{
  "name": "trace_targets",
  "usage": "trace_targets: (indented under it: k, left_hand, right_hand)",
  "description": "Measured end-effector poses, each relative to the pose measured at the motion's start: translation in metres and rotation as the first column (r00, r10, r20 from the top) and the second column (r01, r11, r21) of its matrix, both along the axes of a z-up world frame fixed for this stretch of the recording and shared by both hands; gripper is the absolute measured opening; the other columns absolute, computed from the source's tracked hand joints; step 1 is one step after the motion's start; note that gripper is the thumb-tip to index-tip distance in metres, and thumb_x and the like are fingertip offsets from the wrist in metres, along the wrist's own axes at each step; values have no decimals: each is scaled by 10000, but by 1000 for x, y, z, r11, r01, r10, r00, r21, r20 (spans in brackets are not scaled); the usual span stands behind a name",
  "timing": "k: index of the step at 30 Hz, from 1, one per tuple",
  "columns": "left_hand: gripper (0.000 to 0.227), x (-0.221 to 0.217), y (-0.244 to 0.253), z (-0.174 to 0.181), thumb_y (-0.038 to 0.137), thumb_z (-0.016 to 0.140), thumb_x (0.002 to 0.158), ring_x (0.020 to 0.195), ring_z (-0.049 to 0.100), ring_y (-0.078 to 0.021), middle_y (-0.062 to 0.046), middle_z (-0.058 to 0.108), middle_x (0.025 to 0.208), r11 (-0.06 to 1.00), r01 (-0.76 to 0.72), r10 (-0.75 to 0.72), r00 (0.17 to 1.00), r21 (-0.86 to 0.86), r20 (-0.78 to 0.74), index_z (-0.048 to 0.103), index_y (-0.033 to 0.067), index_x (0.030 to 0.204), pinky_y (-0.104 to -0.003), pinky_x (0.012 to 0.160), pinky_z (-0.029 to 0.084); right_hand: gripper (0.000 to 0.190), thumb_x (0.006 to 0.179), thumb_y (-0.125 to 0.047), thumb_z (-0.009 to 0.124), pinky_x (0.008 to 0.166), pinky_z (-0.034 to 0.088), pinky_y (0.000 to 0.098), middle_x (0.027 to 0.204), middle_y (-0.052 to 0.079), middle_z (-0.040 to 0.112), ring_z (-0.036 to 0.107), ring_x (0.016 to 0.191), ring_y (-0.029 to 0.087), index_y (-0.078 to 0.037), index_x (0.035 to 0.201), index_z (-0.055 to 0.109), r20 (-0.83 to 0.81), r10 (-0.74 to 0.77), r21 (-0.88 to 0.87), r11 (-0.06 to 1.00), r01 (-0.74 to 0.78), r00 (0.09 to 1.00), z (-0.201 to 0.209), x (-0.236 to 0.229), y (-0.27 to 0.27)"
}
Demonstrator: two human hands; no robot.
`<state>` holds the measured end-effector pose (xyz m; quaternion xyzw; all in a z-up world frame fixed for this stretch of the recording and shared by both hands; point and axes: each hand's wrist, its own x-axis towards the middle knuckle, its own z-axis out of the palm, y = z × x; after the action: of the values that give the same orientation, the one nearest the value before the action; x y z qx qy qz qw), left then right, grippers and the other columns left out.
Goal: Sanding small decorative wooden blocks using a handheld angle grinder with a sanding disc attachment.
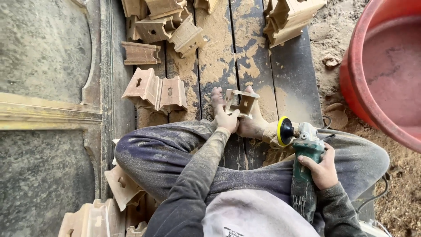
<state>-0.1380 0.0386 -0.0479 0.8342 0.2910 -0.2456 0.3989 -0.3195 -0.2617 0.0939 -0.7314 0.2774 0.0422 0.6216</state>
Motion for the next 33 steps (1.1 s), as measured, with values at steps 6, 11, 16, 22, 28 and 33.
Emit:
trace_targets:
  k: [6,11,16,22,28,33]
  left_hand:
    - [423,67,16,-17,159,710,798,1445,512,-424,-242,732,1243,987,92,-151,794,130,589,744,156,1220,-472,1264,374]
    - [342,121,7,56,174,608,906,1127,739,-401,-189,771,1075,566,752,-824,528,338,207,517,226,1231,-563,998,571]
    - [240,122,-17,70,137,688,817,1068,761,-376,-121,790,996,343,865,-939,308,366,153,744,263,1014,-493,936,618]
    - [325,131,-13,80,357,717,794,1166,722,-311,-39,788,1132,348,917,-923,298,195,245,769,317,1112,-484,1017,587]
    - [211,130,-20,58,430,678,888,1133,729,-302,-16,817,1029,448,891,-822,445,-79,356,811,319,1008,-473,1028,575]
    - [163,120,-21,39,399,680,917,1096,738,-310,-28,802,996,502,863,-777,478,-55,410,799,288,931,-459,980,595]
  right_hand:
    - [990,682,-106,958,778,486,425,1050,230,582,574,942,293,32,1478,386,20,8,-13,1000,-8,1000,2,0,-6]
    - [1015,697,-128,965,822,482,452,1079,253,565,555,960,336,-7,1508,367,-92,28,-22,999,-30,995,-3,10,-6]
    - [1036,667,-118,979,835,482,463,1088,258,567,561,972,348,1,1502,376,-143,23,-34,999,-28,990,1,22,-1]
    - [1098,660,-172,986,1036,434,557,1229,322,550,572,1142,447,-8,1525,329,-236,103,-93,987,-128,966,10,45,8]
    - [1115,702,-306,962,1144,393,625,1364,385,547,559,1291,551,-53,1546,278,-375,214,-178,938,-297,902,25,77,30]
    - [1042,752,-396,898,1151,431,626,1371,369,596,600,1272,546,-190,1538,246,-508,296,-228,859,-458,809,31,87,39]
